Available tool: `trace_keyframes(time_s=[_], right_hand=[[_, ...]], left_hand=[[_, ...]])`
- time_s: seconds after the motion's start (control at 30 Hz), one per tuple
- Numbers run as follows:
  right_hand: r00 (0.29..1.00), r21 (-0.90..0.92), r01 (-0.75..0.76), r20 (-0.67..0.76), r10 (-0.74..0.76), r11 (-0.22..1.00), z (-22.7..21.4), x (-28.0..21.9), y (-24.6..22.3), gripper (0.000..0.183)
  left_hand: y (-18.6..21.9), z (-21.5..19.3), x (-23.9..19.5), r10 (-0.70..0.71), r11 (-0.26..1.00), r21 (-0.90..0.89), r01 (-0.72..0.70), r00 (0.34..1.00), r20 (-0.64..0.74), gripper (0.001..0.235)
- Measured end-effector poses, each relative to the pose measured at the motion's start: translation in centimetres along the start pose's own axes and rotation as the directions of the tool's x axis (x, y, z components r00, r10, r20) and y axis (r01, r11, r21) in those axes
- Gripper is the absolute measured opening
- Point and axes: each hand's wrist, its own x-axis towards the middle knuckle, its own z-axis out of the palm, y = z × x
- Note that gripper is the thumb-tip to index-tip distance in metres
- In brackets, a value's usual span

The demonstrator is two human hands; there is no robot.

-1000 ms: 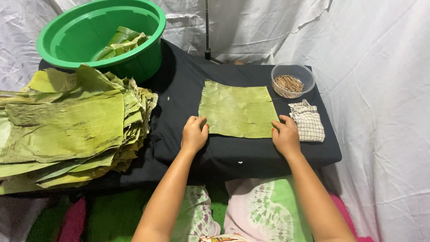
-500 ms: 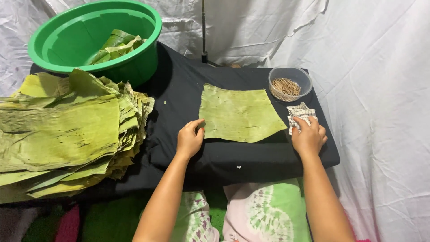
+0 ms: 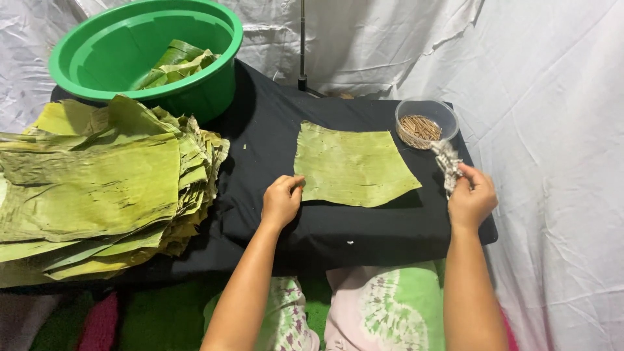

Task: A person is cleaning banana leaves by wiping each one with a white cloth and then stacking them neatly on a table.

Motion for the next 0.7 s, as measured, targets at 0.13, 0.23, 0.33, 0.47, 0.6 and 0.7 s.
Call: trace_keyframes(time_s=[0.13, 0.23, 0.33, 0.47, 0.6, 0.7], right_hand=[[0.984, 0.093, 0.175, -0.05, -0.171, 0.98, -0.2, 0.8, -9.3, 0.038], [0.97, 0.222, 0.214, 0.07, -0.234, 0.951, 2.6, -1.3, -13.6, 0.041], [0.898, 0.336, 0.321, 0.189, -0.397, 0.886, 6.2, -4.3, -15.3, 0.05], [0.791, 0.194, 0.318, 0.485, -0.372, 0.928, 8.0, -7.2, -16.7, 0.036], [0.507, -0.072, 0.295, 0.857, -0.092, 0.953, 7.4, -6.2, -18.3, 0.057], [0.528, -0.083, 0.272, 0.846, -0.077, 0.959, 7.2, -5.5, -17.8, 0.054]], left_hand=[[-0.4, 0.2, 0.1, -0.023, 1.0, 0.001, 0.023, 1.0, 0.013, 0.029], [-0.5, 0.3, 0.1, -0.007, 1.0, 0.014, 0.007, 1.0, 0.017, 0.029], [-0.7, 0.3, 0.2, 0.003, 1.0, 0.023, -0.003, 1.0, 0.009, 0.028], [-0.7, 0.1, 0.1, 0.025, 0.999, 0.046, -0.026, 0.999, 0.023, 0.028], [0.0, -0.3, 0.0, 0.005, 1.0, 0.025, -0.007, 0.999, 0.046, 0.029], [0.5, -0.4, 0.0, -0.01, 1.0, 0.007, 0.009, 0.999, 0.04, 0.031]])
